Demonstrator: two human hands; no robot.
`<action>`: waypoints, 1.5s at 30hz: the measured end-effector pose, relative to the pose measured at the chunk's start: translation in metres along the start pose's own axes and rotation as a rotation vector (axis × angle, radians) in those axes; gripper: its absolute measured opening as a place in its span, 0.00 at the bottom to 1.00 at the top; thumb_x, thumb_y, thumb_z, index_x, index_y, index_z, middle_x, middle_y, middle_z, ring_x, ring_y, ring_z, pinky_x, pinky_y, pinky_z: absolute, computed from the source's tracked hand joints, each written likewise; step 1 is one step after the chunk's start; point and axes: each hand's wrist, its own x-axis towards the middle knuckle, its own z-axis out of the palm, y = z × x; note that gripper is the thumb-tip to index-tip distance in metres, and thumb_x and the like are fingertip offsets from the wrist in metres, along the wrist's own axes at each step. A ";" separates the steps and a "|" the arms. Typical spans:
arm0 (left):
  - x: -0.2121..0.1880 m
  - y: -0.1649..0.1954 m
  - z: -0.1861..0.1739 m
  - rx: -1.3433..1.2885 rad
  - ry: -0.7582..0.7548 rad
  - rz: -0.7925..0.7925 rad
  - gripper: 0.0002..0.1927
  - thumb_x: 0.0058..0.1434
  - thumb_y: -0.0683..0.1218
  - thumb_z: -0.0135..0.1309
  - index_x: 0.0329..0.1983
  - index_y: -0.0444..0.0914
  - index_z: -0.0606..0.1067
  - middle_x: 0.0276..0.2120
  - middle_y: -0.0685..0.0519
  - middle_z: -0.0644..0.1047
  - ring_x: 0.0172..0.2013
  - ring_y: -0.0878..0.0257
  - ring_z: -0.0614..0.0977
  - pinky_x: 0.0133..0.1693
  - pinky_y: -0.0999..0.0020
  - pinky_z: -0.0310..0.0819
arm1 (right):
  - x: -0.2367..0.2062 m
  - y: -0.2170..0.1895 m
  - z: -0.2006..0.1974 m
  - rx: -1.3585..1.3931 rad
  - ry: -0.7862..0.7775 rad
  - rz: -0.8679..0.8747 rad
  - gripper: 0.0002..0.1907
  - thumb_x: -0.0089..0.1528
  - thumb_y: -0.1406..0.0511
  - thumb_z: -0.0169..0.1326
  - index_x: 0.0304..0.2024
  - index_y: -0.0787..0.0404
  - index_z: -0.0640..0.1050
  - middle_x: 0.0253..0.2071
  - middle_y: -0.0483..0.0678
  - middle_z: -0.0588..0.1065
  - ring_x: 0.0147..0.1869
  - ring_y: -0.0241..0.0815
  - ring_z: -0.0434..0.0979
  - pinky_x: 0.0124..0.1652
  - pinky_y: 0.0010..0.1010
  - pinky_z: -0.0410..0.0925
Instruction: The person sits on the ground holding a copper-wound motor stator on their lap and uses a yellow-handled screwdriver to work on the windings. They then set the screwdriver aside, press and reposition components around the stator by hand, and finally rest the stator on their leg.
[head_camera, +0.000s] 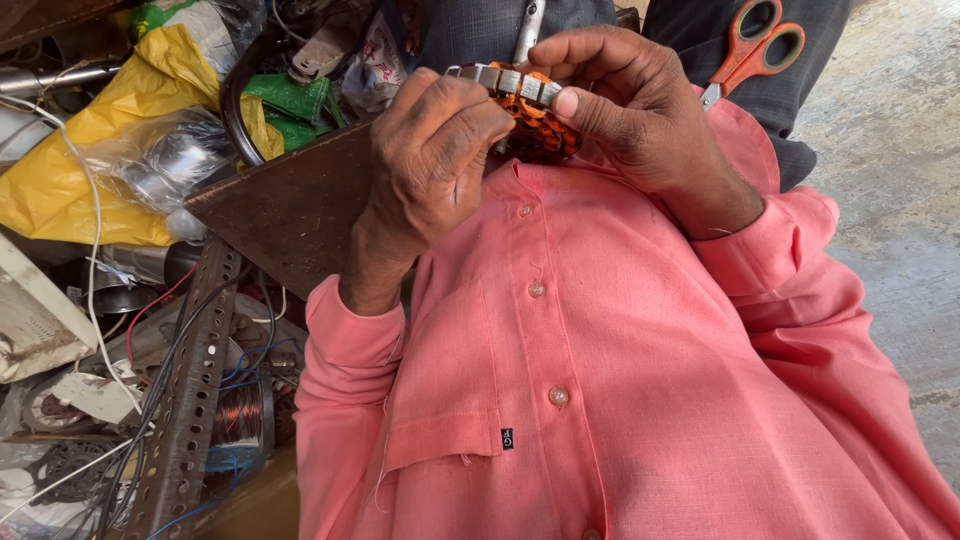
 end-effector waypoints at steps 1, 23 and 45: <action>-0.001 -0.001 -0.003 0.007 0.001 0.011 0.04 0.70 0.38 0.61 0.45 0.36 0.77 0.40 0.51 0.76 0.39 0.59 0.77 0.40 0.66 0.75 | 0.000 0.000 0.000 -0.005 0.006 0.011 0.17 0.74 0.67 0.58 0.64 0.65 0.74 0.54 0.48 0.78 0.59 0.36 0.80 0.64 0.30 0.74; -0.022 0.005 -0.009 -0.069 0.133 -0.210 0.07 0.69 0.44 0.62 0.48 0.38 0.79 0.43 0.52 0.76 0.43 0.63 0.76 0.45 0.66 0.77 | -0.001 0.003 -0.002 0.097 0.039 0.010 0.16 0.74 0.68 0.59 0.63 0.65 0.75 0.54 0.48 0.78 0.57 0.34 0.80 0.61 0.28 0.74; -0.013 0.024 0.029 -0.028 0.141 -0.308 0.70 0.48 0.52 0.78 0.79 0.35 0.38 0.73 0.35 0.53 0.74 0.38 0.61 0.73 0.49 0.60 | -0.010 -0.008 0.010 -0.030 0.074 0.113 0.16 0.69 0.69 0.60 0.57 0.66 0.73 0.50 0.46 0.76 0.50 0.32 0.78 0.48 0.24 0.74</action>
